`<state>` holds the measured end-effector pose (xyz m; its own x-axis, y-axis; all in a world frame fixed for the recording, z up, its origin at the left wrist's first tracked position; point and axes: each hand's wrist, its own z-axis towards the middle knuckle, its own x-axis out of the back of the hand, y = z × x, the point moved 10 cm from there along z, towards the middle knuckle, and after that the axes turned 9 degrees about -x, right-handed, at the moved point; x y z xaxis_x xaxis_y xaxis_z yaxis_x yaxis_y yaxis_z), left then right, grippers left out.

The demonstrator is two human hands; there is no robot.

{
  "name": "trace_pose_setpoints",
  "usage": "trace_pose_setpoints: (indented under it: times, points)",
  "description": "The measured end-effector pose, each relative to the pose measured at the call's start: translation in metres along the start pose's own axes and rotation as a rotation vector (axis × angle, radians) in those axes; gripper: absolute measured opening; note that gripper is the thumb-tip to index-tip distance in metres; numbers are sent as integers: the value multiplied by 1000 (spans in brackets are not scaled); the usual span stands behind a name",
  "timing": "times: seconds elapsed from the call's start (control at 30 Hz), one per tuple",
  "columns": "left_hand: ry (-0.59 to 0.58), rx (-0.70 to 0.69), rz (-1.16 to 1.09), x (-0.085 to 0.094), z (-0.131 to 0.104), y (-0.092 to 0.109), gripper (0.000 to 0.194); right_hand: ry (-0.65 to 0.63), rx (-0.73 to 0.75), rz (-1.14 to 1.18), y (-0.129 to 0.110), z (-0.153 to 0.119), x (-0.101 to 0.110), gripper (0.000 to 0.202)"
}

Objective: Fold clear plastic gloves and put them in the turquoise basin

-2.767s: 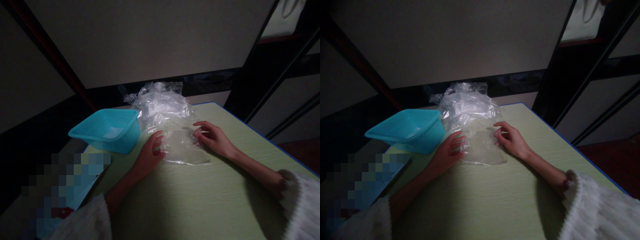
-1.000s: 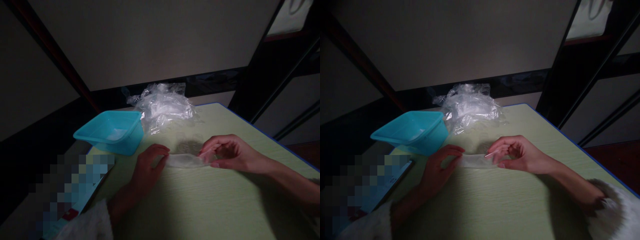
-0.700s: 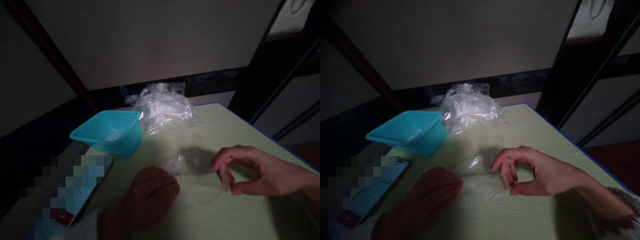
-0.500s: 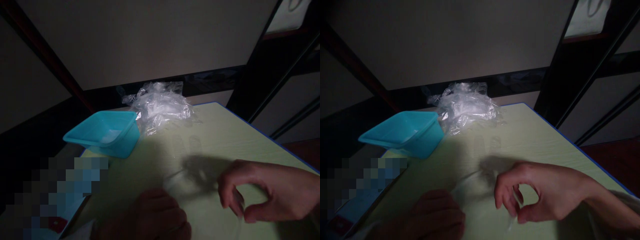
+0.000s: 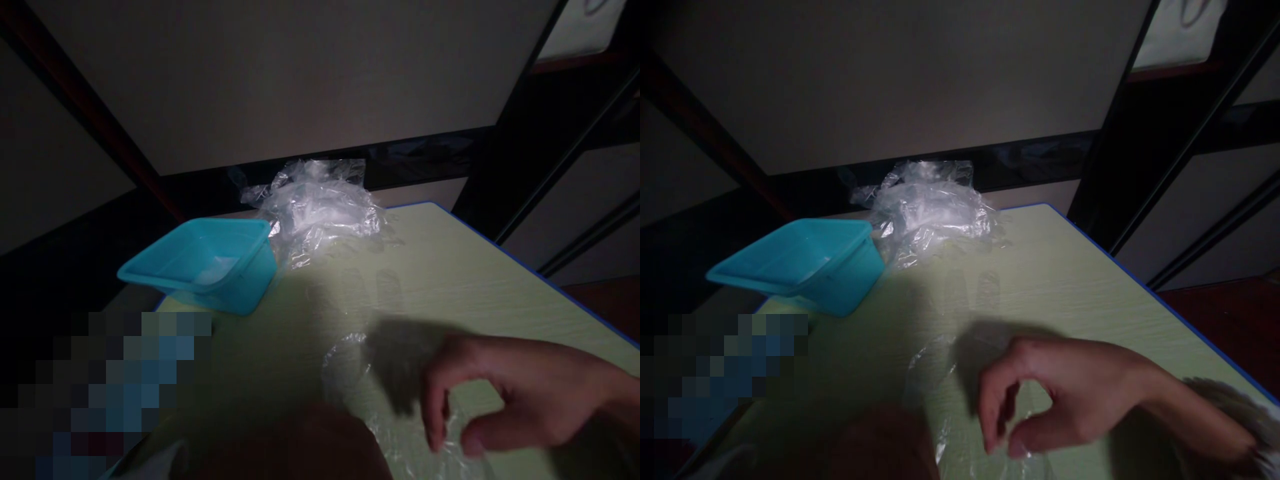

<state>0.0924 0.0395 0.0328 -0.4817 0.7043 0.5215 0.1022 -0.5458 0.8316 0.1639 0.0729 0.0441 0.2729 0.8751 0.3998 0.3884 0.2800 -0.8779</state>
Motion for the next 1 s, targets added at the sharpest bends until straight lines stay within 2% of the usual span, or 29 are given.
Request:
trace_pose_setpoints:
  times: [0.03, 0.1, 0.13, 0.17, 0.2, 0.3, 0.37, 0.43, 0.7, 1.0]
  points:
    - [57, 38, 16, 8, -1, -6, 15, 143, 33, -9, -2, 3, 13, 14]
    - [311, 138, 152, 40, -9, -21, 13, 366, 94, -91, -5, 5, 30, 16]
    - [367, 147, 230, 48, -12, -25, 16, 419, 119, -156, -6, 7, 32, 19]
    - [366, 134, 309, 51, -12, -26, 21, 434, 145, -226, -7, 10, 31, 22]
    - [337, 124, 389, 50, -11, -28, 27, 423, 167, -293, -8, 12, 28, 25]
    - [120, 93, 584, 34, -6, -32, 48, 339, 195, -466, -5, 17, 17, 31]
    - [-13, 97, 639, 23, -8, -35, 62, 308, 185, -558, -2, 17, 13, 32]
    - [-84, 108, 648, 18, -11, -38, 70, 292, 180, -596, -2, 16, 12, 33]
    - [-95, 91, 610, 23, -13, -38, 89, 330, 195, -597, -4, 12, 17, 29]
    - [-156, 23, 568, 19, -12, -27, 92, 291, 161, -601, -1, 15, 13, 31]
